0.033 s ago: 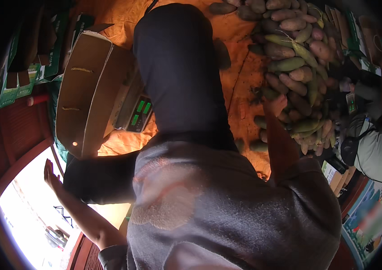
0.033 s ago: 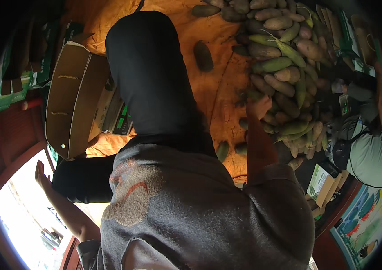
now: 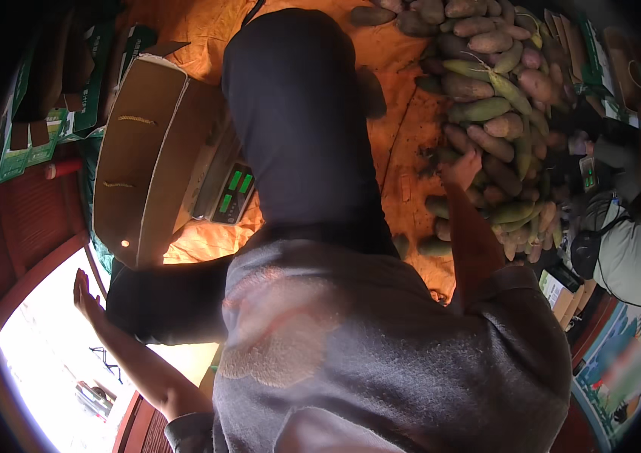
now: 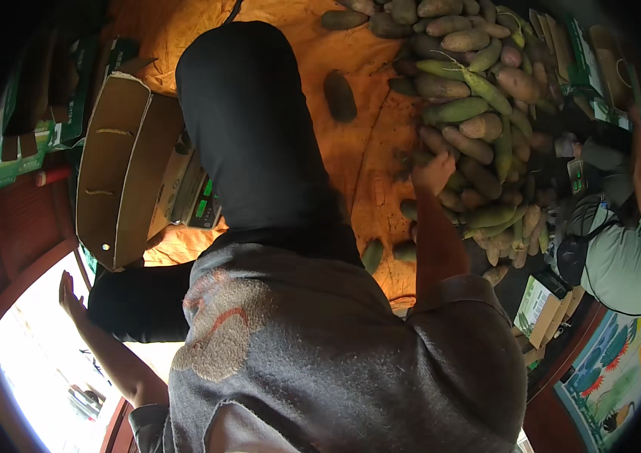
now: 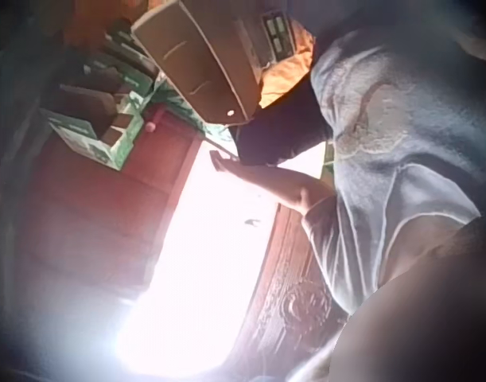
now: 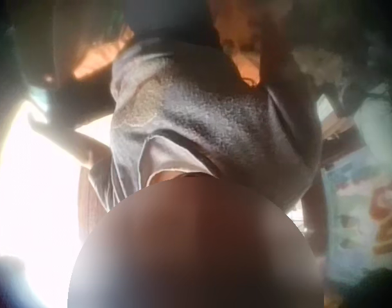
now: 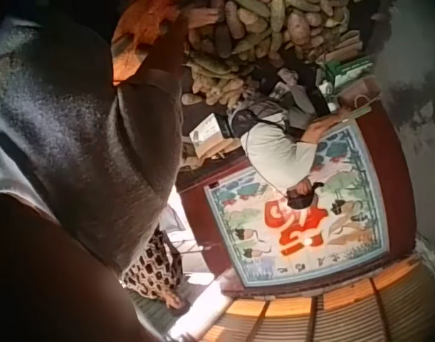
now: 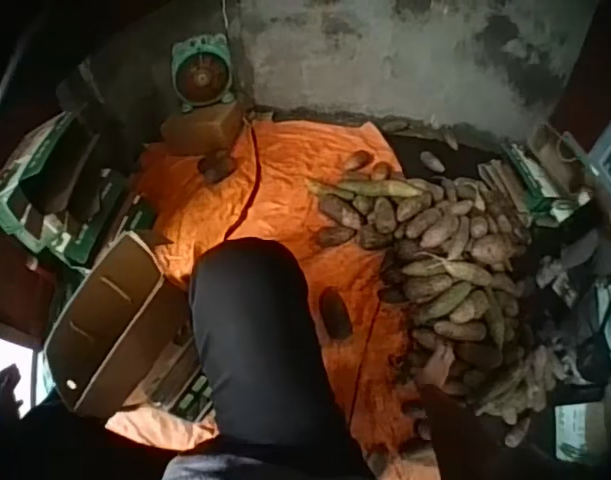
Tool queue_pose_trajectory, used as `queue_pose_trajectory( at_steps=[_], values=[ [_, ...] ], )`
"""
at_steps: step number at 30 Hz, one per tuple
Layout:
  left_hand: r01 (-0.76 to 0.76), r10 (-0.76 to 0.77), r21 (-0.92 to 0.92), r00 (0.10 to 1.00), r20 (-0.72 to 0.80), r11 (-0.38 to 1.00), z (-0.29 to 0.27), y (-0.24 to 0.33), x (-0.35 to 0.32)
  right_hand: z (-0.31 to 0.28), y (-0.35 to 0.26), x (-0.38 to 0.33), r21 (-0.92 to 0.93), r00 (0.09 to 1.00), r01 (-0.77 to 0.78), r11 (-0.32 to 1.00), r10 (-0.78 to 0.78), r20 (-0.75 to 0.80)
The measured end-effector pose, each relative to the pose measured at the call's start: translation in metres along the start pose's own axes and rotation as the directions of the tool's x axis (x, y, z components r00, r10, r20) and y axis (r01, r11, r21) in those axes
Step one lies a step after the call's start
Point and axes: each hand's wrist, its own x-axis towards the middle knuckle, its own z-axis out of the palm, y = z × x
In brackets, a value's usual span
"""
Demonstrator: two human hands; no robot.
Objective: Sorting, weighing, and packing large root vegetables into cardboard boxes.
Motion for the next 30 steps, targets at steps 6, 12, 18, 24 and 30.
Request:
queue_pose_trajectory(
  at_steps=[6, 12, 18, 24, 30],
  values=[
    [0.036, -0.034, 0.045, 0.998, -0.044, 0.998, -0.020, -0.023, 0.001, -0.042, -0.079, 0.120, -0.255, 0.898, 0.344, 0.904, -0.237, 0.371],
    [-0.142, 0.140, -0.095, 0.990, -0.031, 0.985, 0.013, -0.038, 0.028, -0.022, -0.026, 0.177, -0.539, 0.707, 0.693, 0.479, -0.305, 0.638],
    [-0.204, 0.199, -0.060, 0.977, -0.080, 0.977, -0.031, -0.042, 0.009, -0.013, -0.047, 0.169, -0.374, 0.501, 0.863, 0.338, -0.489, 0.714],
    [-0.116, 0.107, -0.094, 0.990, -0.094, 0.989, -0.001, -0.018, 0.001, -0.023, -0.002, 0.163, -0.371, 0.415, 0.905, 0.206, -0.618, 0.668],
    [-0.208, 0.211, 0.035, 0.973, -0.094, 0.977, -0.013, 0.003, 0.010, -0.057, -0.119, 0.156, -0.340, 0.607, 0.784, 0.520, -0.528, 0.593]
  ],
)
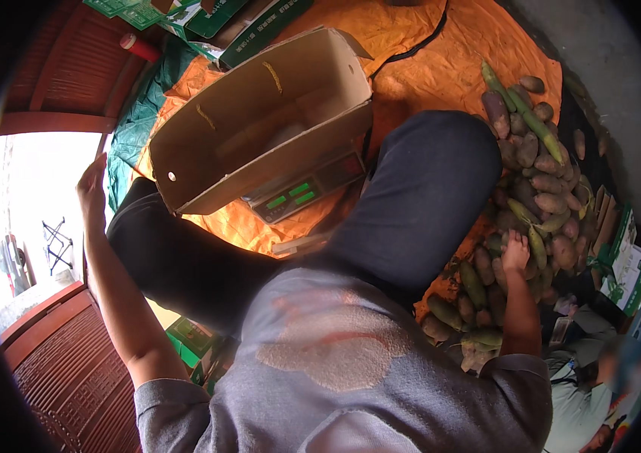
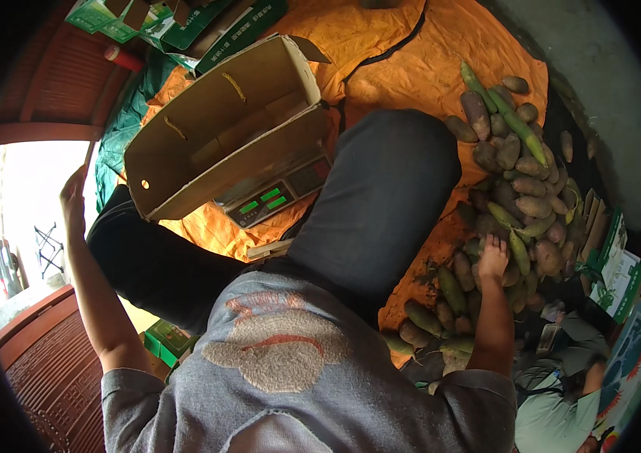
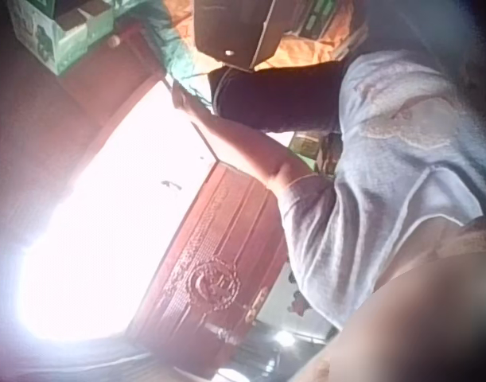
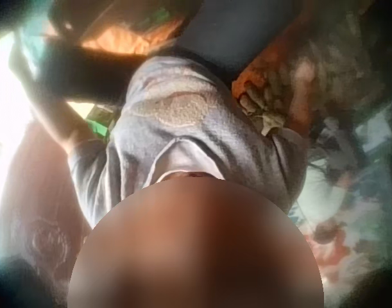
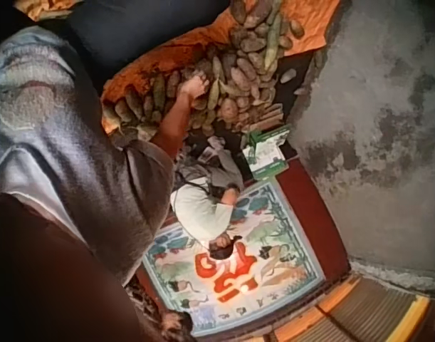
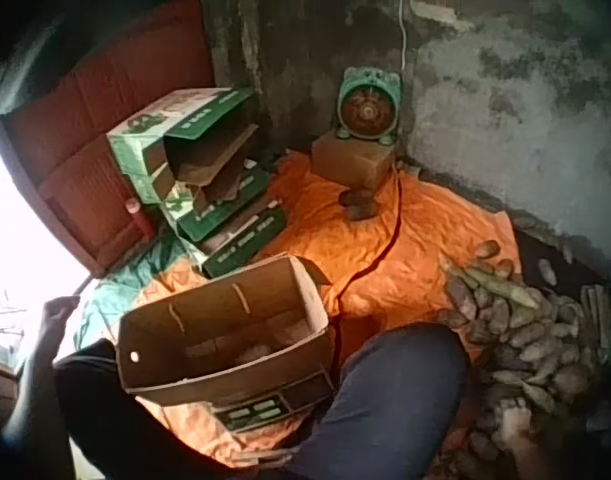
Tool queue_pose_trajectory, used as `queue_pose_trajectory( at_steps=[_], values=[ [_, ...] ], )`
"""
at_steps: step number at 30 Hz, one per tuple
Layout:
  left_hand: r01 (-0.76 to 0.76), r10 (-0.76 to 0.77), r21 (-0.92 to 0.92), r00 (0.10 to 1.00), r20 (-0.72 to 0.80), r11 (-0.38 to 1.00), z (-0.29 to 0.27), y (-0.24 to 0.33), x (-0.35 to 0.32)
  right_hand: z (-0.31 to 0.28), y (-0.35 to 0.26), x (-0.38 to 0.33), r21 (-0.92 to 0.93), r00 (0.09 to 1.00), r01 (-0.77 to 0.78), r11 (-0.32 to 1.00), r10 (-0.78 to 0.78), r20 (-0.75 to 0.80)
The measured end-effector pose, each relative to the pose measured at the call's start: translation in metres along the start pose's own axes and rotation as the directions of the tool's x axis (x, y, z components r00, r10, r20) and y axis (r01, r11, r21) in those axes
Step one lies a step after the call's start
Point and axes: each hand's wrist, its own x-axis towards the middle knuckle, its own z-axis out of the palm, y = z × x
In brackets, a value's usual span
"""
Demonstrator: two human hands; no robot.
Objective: Sorting, weighing, and packing large root vegetables into cardboard boxes.
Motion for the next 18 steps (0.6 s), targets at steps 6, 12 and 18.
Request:
queue_pose_trajectory(
  at_steps=[6, 12, 18],
  values=[
    [-0.227, 0.230, -0.046, 0.969, 0.089, 0.973, 0.042, 0.088, 0.030, -0.092, -0.016, 0.049, 0.603, 0.900, -0.286, 0.745, 0.425, -0.098],
    [-0.364, 0.367, -0.071, 0.876, 0.311, 0.929, 0.076, 0.121, 0.052, -0.294, -0.066, 0.069, 0.783, 0.740, 0.505, 0.363, 0.286, -0.609],
    [-0.478, 0.329, 0.181, 0.788, 0.520, 0.860, 0.106, 0.112, 0.035, -0.500, -0.205, 0.018, 0.607, 0.629, 0.767, 0.206, -0.054, -0.776]
  ],
)
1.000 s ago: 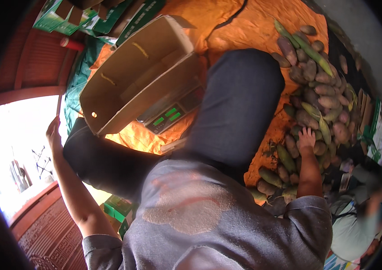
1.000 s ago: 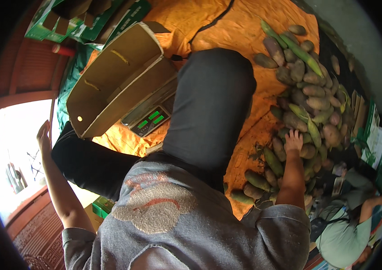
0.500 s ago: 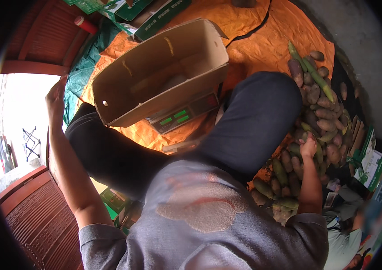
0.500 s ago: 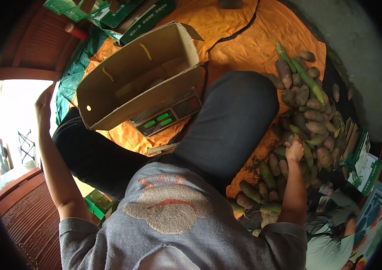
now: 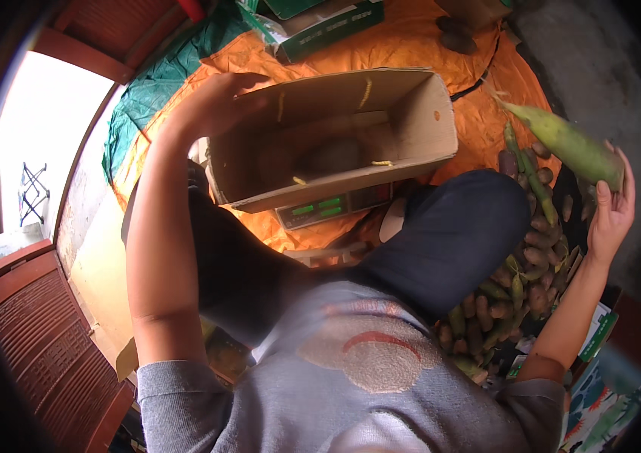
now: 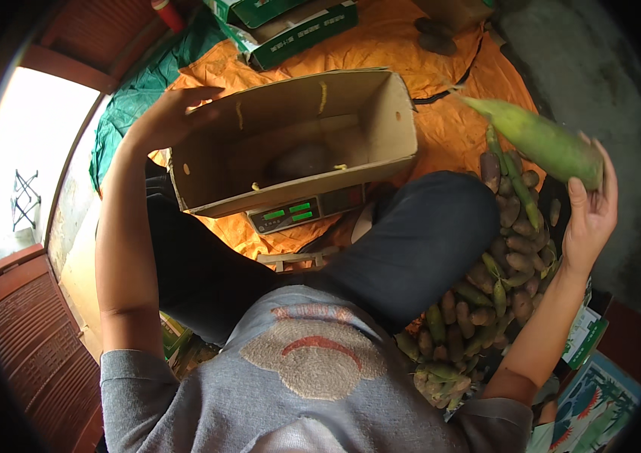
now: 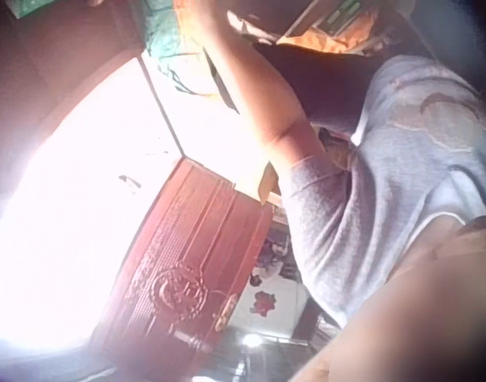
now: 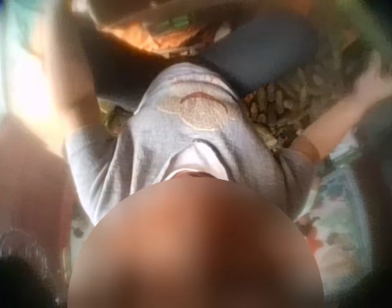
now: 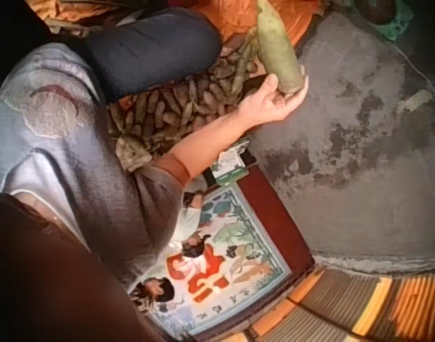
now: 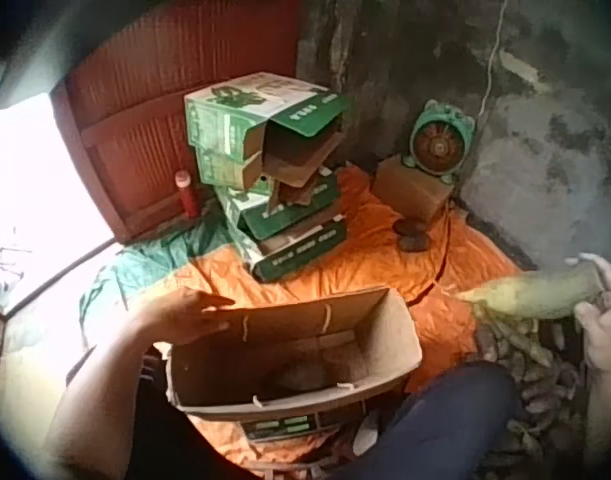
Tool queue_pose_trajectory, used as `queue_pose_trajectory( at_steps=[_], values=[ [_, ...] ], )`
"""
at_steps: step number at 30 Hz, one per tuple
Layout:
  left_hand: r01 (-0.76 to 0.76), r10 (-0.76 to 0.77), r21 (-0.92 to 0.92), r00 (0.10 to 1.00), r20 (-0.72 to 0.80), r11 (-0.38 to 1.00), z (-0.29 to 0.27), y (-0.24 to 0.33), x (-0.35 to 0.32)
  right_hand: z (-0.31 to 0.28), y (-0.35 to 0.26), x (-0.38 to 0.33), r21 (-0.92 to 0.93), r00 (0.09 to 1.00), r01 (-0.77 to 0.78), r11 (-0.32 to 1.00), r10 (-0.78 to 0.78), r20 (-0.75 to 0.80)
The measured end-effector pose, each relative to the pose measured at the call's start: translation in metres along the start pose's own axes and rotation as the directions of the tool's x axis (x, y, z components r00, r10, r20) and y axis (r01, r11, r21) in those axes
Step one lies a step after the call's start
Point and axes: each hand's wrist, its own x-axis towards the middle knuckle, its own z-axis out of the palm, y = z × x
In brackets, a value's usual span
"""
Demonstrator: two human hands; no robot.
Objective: Sorting, weighing, and packing large root vegetables into cardboard boxes.
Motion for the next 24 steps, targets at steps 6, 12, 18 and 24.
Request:
queue_pose_trajectory(
  at_steps=[6, 12, 18, 24],
  values=[
    [0.076, -0.085, 0.064, 0.986, 0.142, 0.995, -0.006, 0.010, 0.006, 0.180, -0.063, 0.031, 0.075, 0.784, 0.106, 0.992, -0.130, 0.607],
    [-0.015, -0.009, 0.137, 0.984, 0.177, 0.991, -0.010, 0.005, 0.004, 0.340, -0.028, 0.016, -0.024, 0.471, 0.673, 0.739, -0.403, 0.785],
    [-0.033, 0.029, 0.026, 0.990, 0.141, 0.999, 0.003, -0.008, 0.008, 0.453, -0.021, -0.023, -0.026, 0.370, 0.768, 0.640, -0.411, 0.833],
    [0.027, -0.027, 0.002, 0.997, 0.071, 1.000, 0.016, -0.023, -0.006, 0.312, -0.073, 0.027, 0.033, 0.721, 0.385, 0.922, -0.323, 0.614]
  ],
)
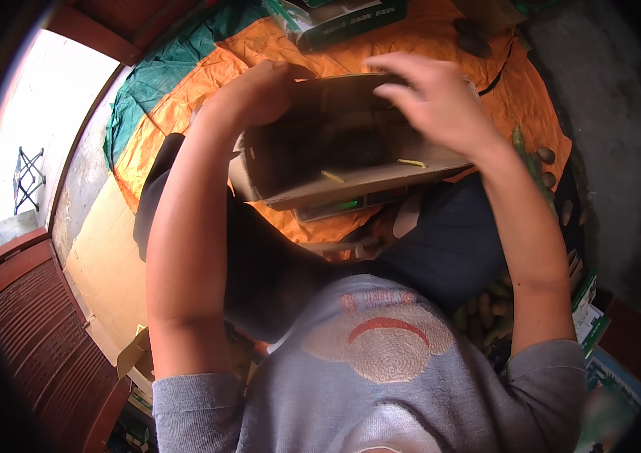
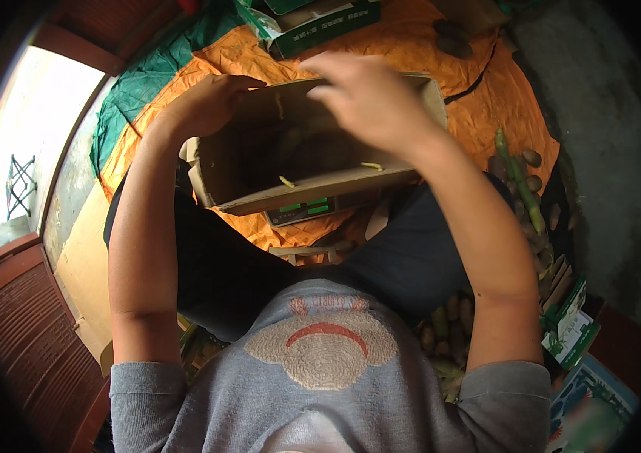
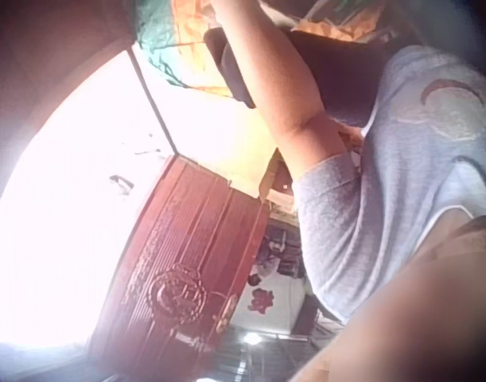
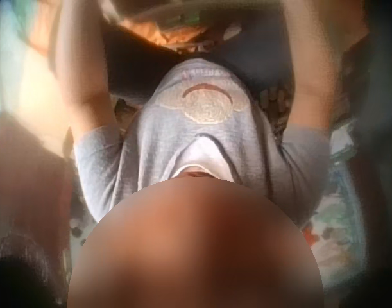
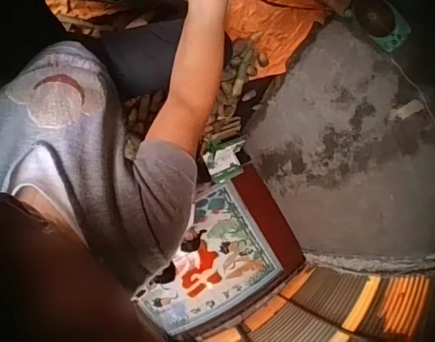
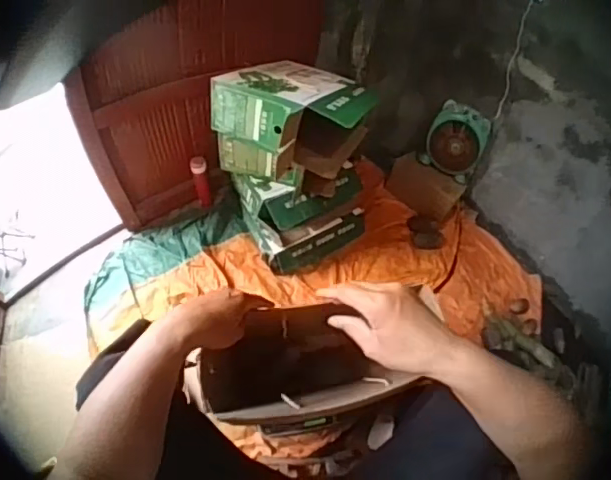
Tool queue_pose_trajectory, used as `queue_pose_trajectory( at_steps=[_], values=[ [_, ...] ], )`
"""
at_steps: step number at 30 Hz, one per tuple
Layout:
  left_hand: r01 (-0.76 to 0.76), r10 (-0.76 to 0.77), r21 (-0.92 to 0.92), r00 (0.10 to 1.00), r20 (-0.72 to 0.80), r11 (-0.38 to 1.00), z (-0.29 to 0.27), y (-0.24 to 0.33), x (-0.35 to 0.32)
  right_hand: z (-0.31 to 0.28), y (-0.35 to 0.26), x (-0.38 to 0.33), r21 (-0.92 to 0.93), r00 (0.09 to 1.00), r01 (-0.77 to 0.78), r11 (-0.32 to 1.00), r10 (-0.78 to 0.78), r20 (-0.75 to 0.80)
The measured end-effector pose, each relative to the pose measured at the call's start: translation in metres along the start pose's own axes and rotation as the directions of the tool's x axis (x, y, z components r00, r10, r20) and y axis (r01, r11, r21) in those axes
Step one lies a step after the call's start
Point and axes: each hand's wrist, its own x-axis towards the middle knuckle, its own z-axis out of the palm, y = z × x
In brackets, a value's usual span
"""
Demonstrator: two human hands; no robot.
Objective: Sorting, weighing, and packing large root vegetables into cardboard boxes.
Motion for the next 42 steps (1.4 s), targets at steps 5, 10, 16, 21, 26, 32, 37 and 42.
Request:
queue_pose_trajectory(
  at_steps=[5, 10, 16, 21, 26, 32, 37, 42],
  values=[
    [-0.028, 0.030, -0.039, 0.998, 0.056, 0.999, -0.002, 0.026, 0.003, -0.137, 0.046, -0.158, 0.237, 0.621, -0.322, 0.917, 0.393, -0.678],
    [-0.141, 0.140, -0.032, 0.989, -0.038, 0.990, 0.015, -0.004, 0.002, -0.108, 0.130, -0.372, 0.524, 0.229, -0.576, 0.627, 0.739, -0.633],
    [-0.057, 0.055, -0.002, 0.980, -0.192, 0.998, 0.018, 0.008, 0.006, 0.120, 0.191, -0.619, -0.126, 0.195, -0.975, 0.183, 0.977, -0.084],
    [-0.034, -0.007, -0.118, 0.944, -0.330, 0.992, -0.016, -0.041, -0.028, 0.194, 0.110, -0.592, 0.155, 0.279, -0.954, 0.255, 0.947, 0.158],
    [0.120, -0.033, 0.175, 0.902, -0.430, 0.977, -0.035, -0.060, -0.071, 0.205, 0.094, -0.599, 0.251, 0.214, -0.957, 0.144, 0.936, 0.279],
    [0.388, -0.489, -0.318, 0.794, -0.361, 0.865, -0.014, -0.059, -0.058, 0.196, 0.175, -0.635, 0.399, 0.054, -0.913, 0.084, 0.995, -0.086],
    [0.345, -0.490, -0.374, 0.762, -0.424, 0.861, -0.033, -0.079, -0.105, 0.176, 0.159, -0.565, 0.288, 0.201, -0.942, 0.174, 0.977, 0.067],
    [0.358, -0.459, -0.312, 0.809, -0.366, 0.880, -0.016, -0.070, -0.067, 0.202, 0.150, -0.589, -0.730, 0.306, -0.648, 0.215, 0.952, 0.008]
  ],
)
